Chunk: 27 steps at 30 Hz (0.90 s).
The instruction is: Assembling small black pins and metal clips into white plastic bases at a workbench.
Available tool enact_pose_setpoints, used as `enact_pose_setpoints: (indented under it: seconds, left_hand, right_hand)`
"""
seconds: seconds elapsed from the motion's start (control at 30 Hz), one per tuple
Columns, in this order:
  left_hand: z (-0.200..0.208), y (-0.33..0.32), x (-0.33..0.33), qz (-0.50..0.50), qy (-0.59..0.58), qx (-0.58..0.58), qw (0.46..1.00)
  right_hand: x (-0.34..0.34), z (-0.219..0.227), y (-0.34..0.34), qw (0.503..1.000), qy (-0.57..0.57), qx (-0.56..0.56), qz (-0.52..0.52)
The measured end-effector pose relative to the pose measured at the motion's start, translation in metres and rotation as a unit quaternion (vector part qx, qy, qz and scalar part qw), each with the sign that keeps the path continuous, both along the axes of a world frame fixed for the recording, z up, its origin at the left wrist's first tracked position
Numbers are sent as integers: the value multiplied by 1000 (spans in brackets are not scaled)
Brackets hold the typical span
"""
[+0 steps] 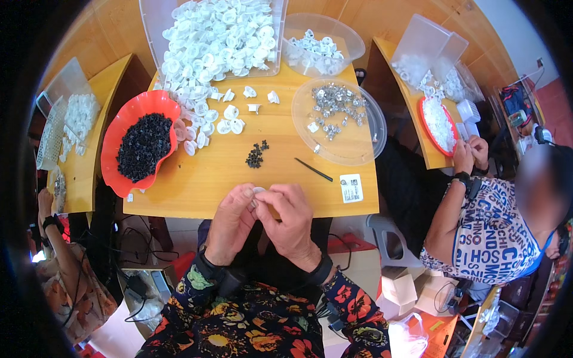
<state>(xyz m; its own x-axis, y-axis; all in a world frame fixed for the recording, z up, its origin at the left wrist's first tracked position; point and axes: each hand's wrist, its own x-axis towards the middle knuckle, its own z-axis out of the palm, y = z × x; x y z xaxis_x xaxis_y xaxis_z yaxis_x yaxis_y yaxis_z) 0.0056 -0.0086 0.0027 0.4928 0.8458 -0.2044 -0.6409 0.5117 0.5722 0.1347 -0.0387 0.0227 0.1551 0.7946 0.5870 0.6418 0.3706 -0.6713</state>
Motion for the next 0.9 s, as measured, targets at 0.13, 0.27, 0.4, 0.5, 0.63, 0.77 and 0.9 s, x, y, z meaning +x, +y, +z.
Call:
enact_pose_setpoints:
  seconds: [0.13, 0.27, 0.4, 0.5, 0.63, 0.77, 0.9]
  left_hand:
    - [3, -3, -1, 12, 28, 43, 999]
    - [14, -5, 1, 49, 108, 95, 988]
    - [20, -3, 4, 96, 164, 211, 959]
    - [15, -2, 0, 56, 129, 156, 978]
    - [12, 3, -4, -44, -2, 22, 999]
    - [8, 8, -7, -49, -9, 3, 999]
    - [3, 7, -6, -38, -36, -16, 999]
  right_hand:
    - [-4, 5, -1, 981, 161, -103, 24]
    - [-7, 1, -2, 910, 367, -175, 77]
    - [-13, 8, -2, 842, 503, -178, 83]
    - [-4, 7, -3, 838, 487, -223, 104]
    - [7, 14, -1, 901, 375, -204, 78]
    - [13, 20, 2, 979, 151, -119, 74]
    - [11, 22, 8, 990, 19, -20, 135]
